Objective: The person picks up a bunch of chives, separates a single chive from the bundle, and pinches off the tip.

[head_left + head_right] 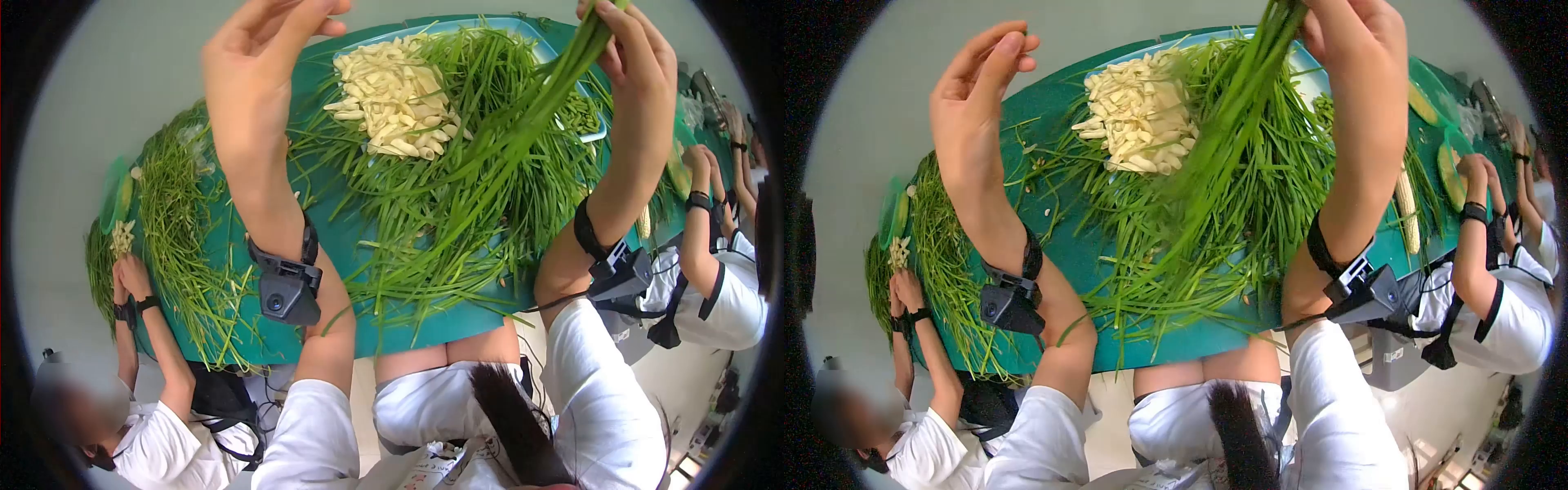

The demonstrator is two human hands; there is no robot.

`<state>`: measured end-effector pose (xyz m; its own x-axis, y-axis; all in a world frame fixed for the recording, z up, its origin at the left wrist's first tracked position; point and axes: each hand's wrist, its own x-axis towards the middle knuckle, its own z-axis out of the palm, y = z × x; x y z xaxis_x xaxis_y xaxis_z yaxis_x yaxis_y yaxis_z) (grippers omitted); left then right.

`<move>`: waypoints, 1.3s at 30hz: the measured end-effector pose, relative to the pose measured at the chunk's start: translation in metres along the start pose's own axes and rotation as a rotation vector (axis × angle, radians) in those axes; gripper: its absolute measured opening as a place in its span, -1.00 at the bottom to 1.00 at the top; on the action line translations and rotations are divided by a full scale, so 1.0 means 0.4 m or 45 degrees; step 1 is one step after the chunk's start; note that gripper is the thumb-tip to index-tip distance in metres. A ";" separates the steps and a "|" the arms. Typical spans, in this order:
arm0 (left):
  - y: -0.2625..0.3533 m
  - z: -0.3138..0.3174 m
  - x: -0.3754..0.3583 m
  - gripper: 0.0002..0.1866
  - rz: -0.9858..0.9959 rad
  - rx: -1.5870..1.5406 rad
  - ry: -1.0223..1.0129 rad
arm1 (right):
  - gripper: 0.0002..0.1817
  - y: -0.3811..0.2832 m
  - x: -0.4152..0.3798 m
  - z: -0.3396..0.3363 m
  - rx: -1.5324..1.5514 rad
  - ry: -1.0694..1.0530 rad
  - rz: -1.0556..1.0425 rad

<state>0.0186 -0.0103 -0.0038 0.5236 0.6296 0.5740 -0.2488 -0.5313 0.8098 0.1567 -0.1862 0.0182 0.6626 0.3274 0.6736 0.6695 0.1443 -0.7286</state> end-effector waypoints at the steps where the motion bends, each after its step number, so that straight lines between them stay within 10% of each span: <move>1: 0.002 0.002 0.000 -0.73 0.021 0.034 0.009 | -0.78 0.008 0.001 0.001 0.032 0.006 -0.025; 39: -0.023 -0.019 0.005 -0.76 -0.089 -0.073 -0.057 | -0.73 0.018 0.003 0.011 -0.116 -0.274 0.175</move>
<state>0.0156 0.0000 -0.0091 0.5768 0.6372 0.5111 -0.2563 -0.4530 0.8539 0.1609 -0.1804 0.0131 0.6693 0.5302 0.5205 0.6121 0.0036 -0.7908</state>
